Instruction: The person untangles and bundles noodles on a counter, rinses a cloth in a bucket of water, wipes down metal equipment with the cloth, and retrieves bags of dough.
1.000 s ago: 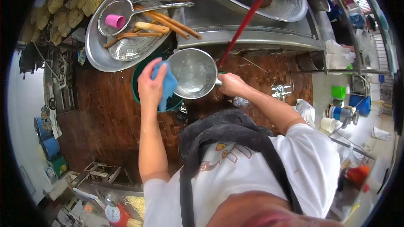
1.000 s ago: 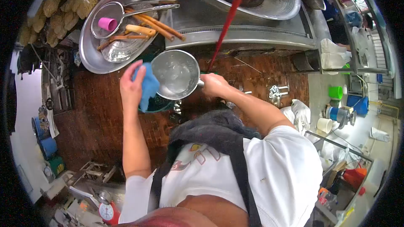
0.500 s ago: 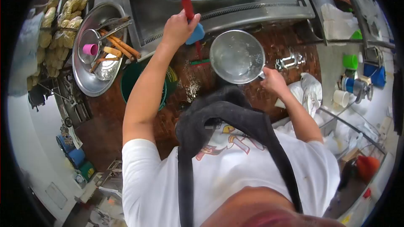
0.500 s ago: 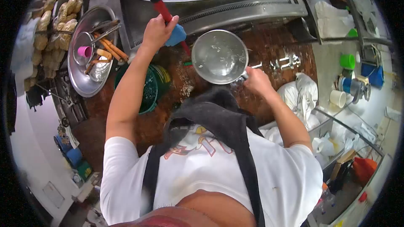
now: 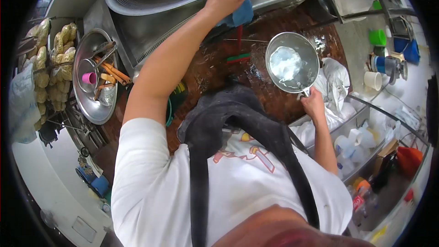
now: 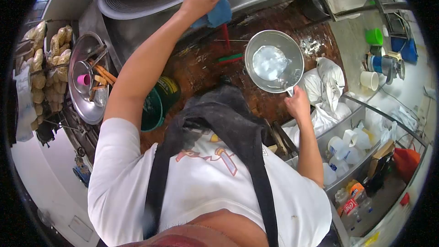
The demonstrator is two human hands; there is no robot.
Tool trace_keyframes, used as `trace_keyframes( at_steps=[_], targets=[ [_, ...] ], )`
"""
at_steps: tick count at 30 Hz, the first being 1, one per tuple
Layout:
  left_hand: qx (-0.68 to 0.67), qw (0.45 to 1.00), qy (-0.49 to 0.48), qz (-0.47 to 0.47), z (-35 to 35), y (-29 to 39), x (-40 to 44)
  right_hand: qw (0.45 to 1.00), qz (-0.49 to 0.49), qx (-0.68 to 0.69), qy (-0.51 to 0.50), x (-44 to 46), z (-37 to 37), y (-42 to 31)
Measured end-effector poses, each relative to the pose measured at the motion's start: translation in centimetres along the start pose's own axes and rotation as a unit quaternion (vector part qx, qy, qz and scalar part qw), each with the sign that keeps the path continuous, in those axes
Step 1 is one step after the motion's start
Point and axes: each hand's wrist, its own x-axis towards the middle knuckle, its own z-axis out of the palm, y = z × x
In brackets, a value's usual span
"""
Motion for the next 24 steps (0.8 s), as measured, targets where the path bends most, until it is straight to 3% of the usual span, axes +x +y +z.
trace_keyframes(
  at_steps=[2,3,5,9,12,13,16,22,24],
  targets=[
    [0.003,1.000,-0.013,-0.022,2.8,-1.1,1.6,1.000,0.006,-0.015,0.008,-0.3,-0.2,0.5],
    [-0.020,0.994,-0.043,-0.097,2.3,0.1,2.2,1.000,0.008,-0.024,0.011,-0.4,-0.2,0.6],
    [-0.098,0.992,-0.014,-0.079,5.7,-3.1,3.5,1.000,0.010,-0.028,0.010,-0.3,0.0,0.9],
    [-0.215,0.976,0.016,-0.009,3.3,-2.9,3.0,1.000,-0.006,-0.018,-0.005,0.5,0.8,-0.5],
    [-0.013,0.992,0.021,-0.126,0.1,-4.6,2.9,0.999,-0.026,-0.028,-0.024,1.3,1.3,-3.5],
    [-0.041,0.985,-0.023,-0.166,-3.4,-4.1,0.9,0.998,-0.037,-0.032,-0.034,2.0,1.6,-4.8],
    [-0.170,0.959,0.005,-0.228,-11.1,-7.6,-6.8,0.992,-0.108,0.004,-0.065,3.5,3.0,-9.7],
    [-0.283,0.910,0.128,-0.276,-20.6,-15.2,-23.5,0.964,-0.249,0.023,-0.088,7.3,9.3,-23.3],
    [-0.259,0.902,0.190,-0.288,-22.5,-18.0,-26.7,0.959,-0.257,0.032,-0.118,8.4,12.0,-27.9]
  ],
)
